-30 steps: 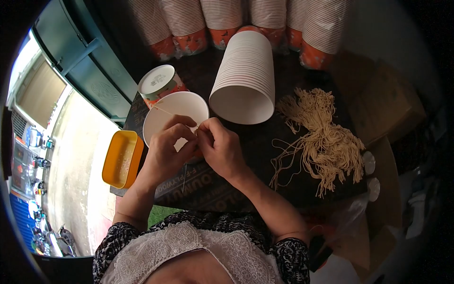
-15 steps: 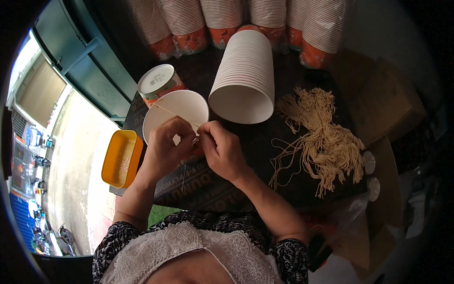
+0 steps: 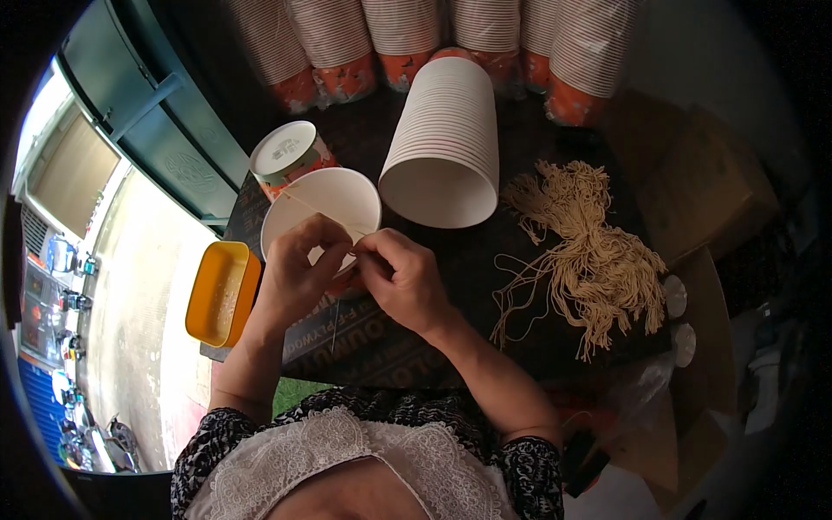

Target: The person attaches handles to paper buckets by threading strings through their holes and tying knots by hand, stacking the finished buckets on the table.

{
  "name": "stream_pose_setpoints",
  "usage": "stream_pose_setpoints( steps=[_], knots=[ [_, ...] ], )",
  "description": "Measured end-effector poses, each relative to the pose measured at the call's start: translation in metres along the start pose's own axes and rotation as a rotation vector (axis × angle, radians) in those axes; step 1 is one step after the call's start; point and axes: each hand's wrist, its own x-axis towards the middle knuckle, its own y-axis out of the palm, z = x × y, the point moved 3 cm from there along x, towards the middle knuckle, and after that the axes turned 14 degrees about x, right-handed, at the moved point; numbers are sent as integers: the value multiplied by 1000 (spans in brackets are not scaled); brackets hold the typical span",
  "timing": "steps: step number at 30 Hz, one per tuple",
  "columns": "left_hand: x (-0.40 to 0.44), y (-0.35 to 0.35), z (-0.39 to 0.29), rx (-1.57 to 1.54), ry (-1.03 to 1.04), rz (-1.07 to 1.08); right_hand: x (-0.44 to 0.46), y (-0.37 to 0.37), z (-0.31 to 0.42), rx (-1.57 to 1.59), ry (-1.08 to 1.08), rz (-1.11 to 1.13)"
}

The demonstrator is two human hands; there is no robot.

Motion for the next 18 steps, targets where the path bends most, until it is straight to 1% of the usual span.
stream_pose_setpoints(
  steps=[3,6,9,13,16,18],
  knots=[
    [0,2,2,0,35,-23,-1,-2,-2,210,163,27],
    [-1,3,0,30,29,-32,0,-4,-4,298,200,106],
    [-1,1,-7,49,-9,-42,-1,-6,-6,434,303,129],
    [-3,1,-4,13,-24,-36,-3,-5,-11,553,368,102],
    [-3,-3,-8,79,88,-9,-4,-5,-14,574,399,73],
    [-4,-6,-8,183,172,-2,-5,-5,-15,573,407,56]
  ],
)
